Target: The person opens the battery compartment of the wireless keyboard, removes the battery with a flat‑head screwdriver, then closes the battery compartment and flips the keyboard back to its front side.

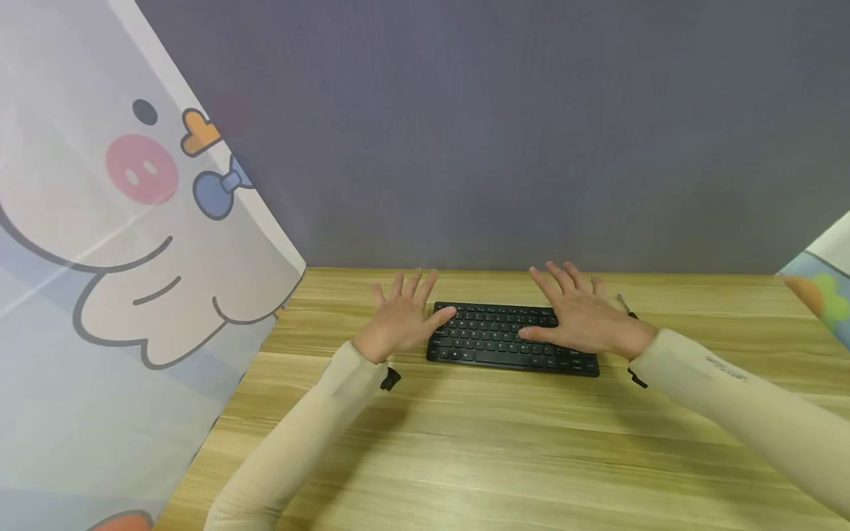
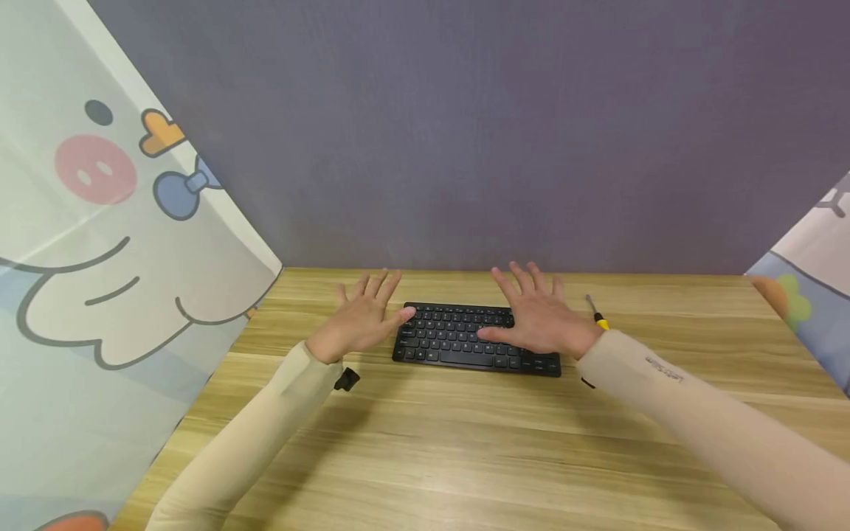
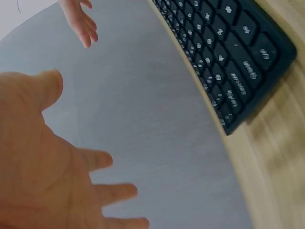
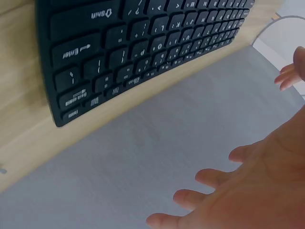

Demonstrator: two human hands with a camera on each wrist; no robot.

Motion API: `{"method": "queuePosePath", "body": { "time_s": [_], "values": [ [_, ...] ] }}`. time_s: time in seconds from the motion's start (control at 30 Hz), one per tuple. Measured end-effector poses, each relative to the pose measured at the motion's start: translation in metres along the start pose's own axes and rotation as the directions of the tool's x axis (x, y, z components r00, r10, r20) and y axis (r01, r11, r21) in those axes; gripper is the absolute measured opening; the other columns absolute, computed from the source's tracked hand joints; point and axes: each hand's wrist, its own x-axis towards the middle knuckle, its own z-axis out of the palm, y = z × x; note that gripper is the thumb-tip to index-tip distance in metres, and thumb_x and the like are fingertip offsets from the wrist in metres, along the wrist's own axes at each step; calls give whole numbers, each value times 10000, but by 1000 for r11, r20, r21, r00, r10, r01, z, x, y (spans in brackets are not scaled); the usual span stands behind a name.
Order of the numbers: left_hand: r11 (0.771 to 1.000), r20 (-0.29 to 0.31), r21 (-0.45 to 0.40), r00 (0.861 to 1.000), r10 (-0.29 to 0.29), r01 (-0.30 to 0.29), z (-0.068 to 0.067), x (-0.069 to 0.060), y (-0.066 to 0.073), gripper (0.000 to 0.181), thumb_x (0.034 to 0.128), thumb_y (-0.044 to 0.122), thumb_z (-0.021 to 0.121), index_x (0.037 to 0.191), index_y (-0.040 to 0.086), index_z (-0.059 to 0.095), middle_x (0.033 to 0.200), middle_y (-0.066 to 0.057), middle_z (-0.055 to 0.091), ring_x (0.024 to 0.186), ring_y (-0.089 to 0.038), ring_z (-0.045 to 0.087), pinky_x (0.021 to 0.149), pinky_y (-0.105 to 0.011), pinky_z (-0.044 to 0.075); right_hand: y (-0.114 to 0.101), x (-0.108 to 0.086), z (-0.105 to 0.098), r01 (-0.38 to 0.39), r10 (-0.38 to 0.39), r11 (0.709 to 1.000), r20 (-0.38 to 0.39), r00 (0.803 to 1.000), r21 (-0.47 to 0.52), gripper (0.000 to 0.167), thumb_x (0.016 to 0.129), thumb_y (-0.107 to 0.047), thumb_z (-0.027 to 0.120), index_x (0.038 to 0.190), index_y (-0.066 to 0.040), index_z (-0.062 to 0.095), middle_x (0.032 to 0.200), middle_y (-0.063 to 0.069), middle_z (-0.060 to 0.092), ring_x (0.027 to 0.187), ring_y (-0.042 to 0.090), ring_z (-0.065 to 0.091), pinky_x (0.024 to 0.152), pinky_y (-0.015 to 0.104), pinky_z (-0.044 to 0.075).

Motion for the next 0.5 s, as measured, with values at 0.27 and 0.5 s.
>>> {"method": "queuePosePath", "body": {
  "time_s": [0.27,0.5],
  "values": [
    [996,-31,-65,998,58,-60,16,8,-12,762,943,610,373,1534,187,142,1537,-147,173,1367,-415,158,994,-703,95,-2,7,11,26,-26,999,9,1000,32,1062,797,-750,488,1535,-140,29,1538,221,35,1366,475,10,953,734,35],
    [982,117,-186,991,59,-37,26,12,-23,769,947,558,442,1538,223,80,1541,-112,160,1368,-391,182,1013,-626,230,0,16,20,53,-53,998,3,999,43,989,819,-673,559,1526,-129,130,1522,205,121,1358,451,89,967,707,84]
  ]
}}
